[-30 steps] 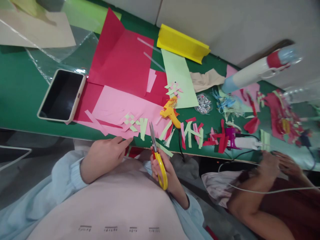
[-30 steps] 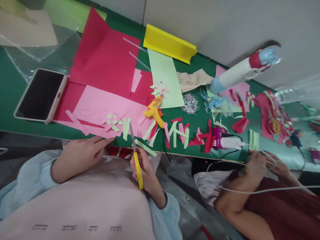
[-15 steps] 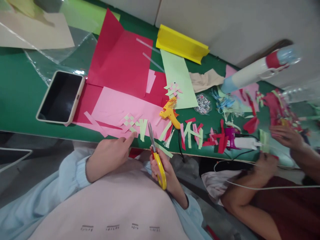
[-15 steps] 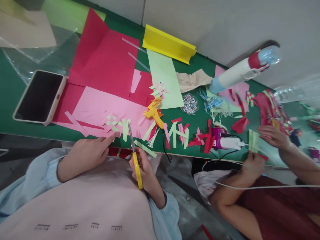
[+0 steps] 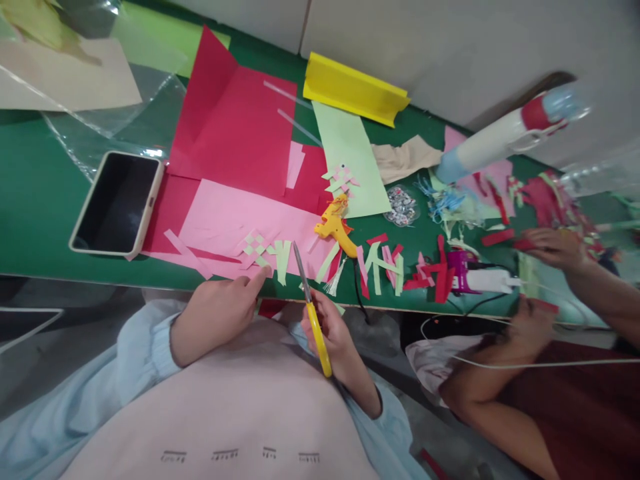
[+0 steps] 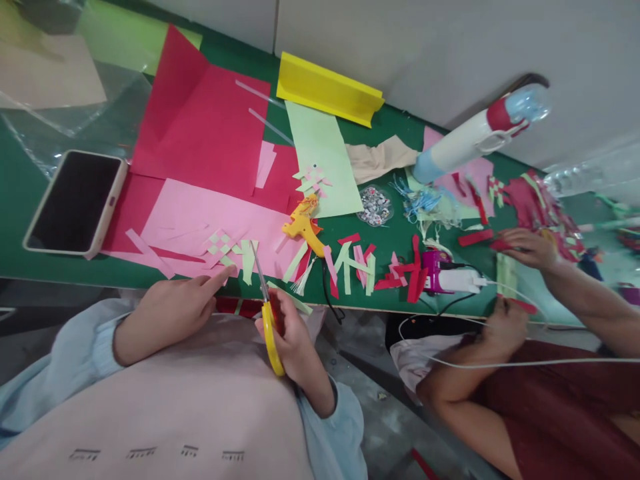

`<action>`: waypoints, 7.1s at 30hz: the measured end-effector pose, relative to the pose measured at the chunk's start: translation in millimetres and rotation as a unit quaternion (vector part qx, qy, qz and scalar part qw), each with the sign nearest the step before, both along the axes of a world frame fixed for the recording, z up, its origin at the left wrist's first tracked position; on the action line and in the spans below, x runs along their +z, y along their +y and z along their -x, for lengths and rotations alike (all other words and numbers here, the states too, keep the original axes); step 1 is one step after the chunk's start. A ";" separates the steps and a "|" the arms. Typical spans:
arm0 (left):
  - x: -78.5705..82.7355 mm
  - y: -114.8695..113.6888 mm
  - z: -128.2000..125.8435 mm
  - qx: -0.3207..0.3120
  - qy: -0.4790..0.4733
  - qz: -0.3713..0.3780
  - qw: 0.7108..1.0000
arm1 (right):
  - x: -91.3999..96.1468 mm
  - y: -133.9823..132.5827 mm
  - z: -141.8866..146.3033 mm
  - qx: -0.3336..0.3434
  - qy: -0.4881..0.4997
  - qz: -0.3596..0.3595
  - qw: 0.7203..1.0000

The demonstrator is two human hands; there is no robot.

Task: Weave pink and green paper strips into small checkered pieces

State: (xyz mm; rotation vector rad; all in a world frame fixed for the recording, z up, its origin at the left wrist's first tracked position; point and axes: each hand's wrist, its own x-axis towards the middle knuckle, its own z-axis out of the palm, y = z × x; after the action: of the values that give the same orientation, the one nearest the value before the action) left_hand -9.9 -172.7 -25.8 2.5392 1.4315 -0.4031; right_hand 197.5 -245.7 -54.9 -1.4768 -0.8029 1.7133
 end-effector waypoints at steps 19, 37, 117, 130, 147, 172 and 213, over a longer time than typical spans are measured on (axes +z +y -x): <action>-4.5 40.7 16.6 0.125 -0.153 -0.110 0.974 | 29.1 19.1 -28.2 0.074 -0.389 -0.142 0.907; -15.1 47.2 6.1 0.017 -0.130 -0.118 0.984 | 19.3 41.1 -34.3 0.149 -0.488 -0.170 0.843; -5.9 123.7 -124.3 0.331 -0.548 0.452 0.621 | 65.0 156.5 -141.2 0.165 -0.384 -0.163 0.894; 0.7 118.6 -125.4 0.272 -0.562 0.439 0.646 | 51.6 153.3 -125.2 0.171 -0.214 -0.113 0.955; 8.8 104.6 -125.3 0.243 -0.549 0.357 0.716 | 52.3 142.1 -109.3 0.146 -0.167 -0.131 0.966; 16.3 94.0 -117.3 0.265 -0.542 0.369 0.707 | 54.4 114.1 -133.9 0.270 -0.414 -0.109 0.863; 9.8 105.0 -123.9 0.274 -0.515 0.377 0.719 | 40.2 218.0 -197.6 0.216 -0.701 -0.059 0.678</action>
State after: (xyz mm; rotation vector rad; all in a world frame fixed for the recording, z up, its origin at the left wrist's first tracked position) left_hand 114.0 -67.7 -16.0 1.1616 1.0791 0.4250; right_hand 395.2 -27.8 -14.7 -2.5422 -2.0845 0.3612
